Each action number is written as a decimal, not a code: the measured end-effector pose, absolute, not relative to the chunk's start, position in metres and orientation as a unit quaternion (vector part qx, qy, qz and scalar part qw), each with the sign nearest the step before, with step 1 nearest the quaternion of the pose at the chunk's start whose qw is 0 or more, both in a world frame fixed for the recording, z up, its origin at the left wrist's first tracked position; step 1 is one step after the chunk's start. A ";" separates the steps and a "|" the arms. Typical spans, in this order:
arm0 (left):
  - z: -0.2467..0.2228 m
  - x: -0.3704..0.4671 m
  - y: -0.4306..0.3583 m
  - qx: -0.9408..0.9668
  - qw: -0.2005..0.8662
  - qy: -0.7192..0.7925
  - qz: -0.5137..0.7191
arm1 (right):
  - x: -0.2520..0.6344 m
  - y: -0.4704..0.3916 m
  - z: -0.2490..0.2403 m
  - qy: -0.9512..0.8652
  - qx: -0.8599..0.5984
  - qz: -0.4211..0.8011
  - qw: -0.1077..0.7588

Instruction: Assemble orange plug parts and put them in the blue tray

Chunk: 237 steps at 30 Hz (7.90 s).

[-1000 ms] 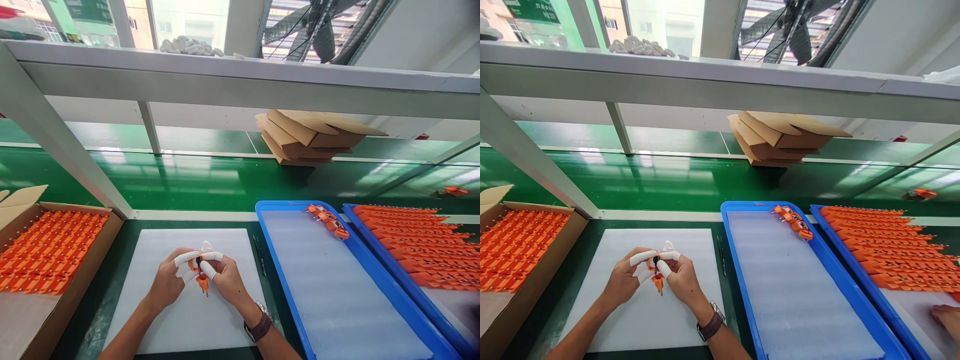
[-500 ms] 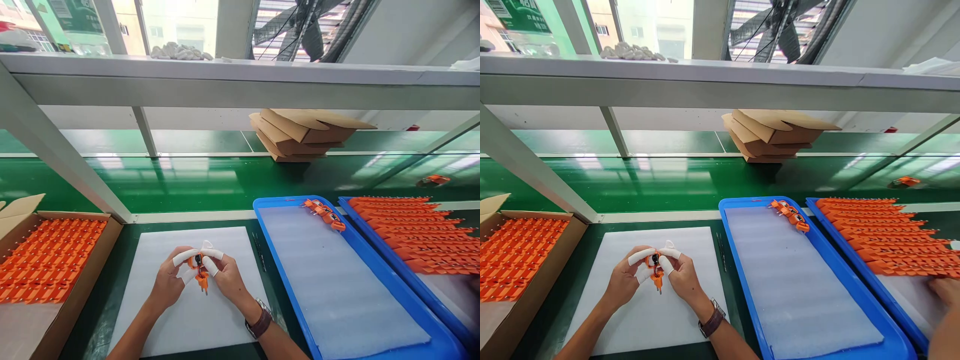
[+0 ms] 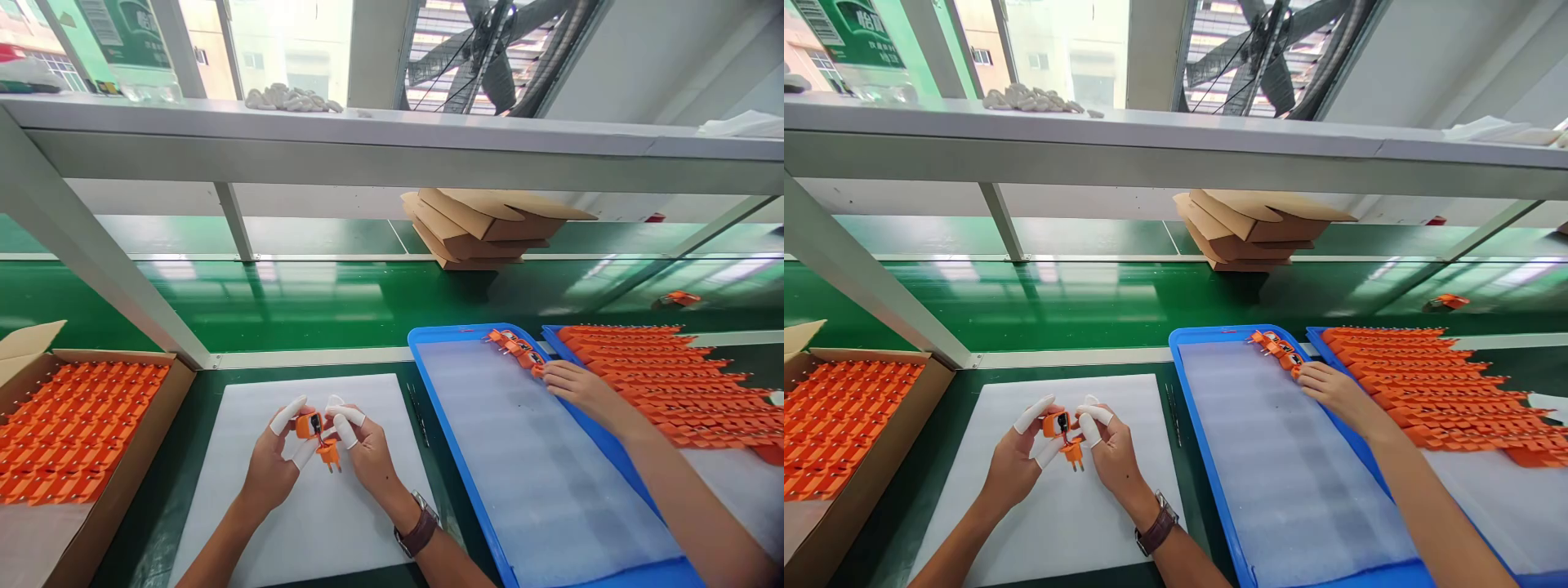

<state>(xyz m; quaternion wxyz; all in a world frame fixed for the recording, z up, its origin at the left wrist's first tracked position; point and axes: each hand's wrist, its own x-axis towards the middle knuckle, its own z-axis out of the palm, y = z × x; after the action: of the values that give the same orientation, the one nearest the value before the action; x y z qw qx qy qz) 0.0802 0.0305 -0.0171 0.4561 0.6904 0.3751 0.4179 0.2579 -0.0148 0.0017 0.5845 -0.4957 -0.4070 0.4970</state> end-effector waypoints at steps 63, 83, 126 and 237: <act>-0.009 0.082 0.041 0.537 0.635 0.432 0.349 | 0.264 -0.019 -0.004 -0.613 -0.501 0.266 0.550; -0.006 0.080 0.049 0.569 0.542 0.489 0.377 | 0.286 -0.018 -0.013 -0.666 -0.617 0.149 0.393; -0.027 0.090 0.038 0.666 0.487 0.461 0.325 | 0.262 -0.015 -0.003 -0.653 -0.550 0.281 0.438; 0.004 0.063 0.057 0.743 0.551 0.324 0.197 | 0.281 -0.010 -0.010 -0.777 -0.454 0.247 0.360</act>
<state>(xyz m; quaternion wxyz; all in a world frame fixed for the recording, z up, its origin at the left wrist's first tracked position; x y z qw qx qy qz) 0.0629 0.0566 0.0044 0.5512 0.7434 0.3238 0.1968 0.2807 -0.0103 -0.0101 0.3598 -0.4542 -0.7767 0.2470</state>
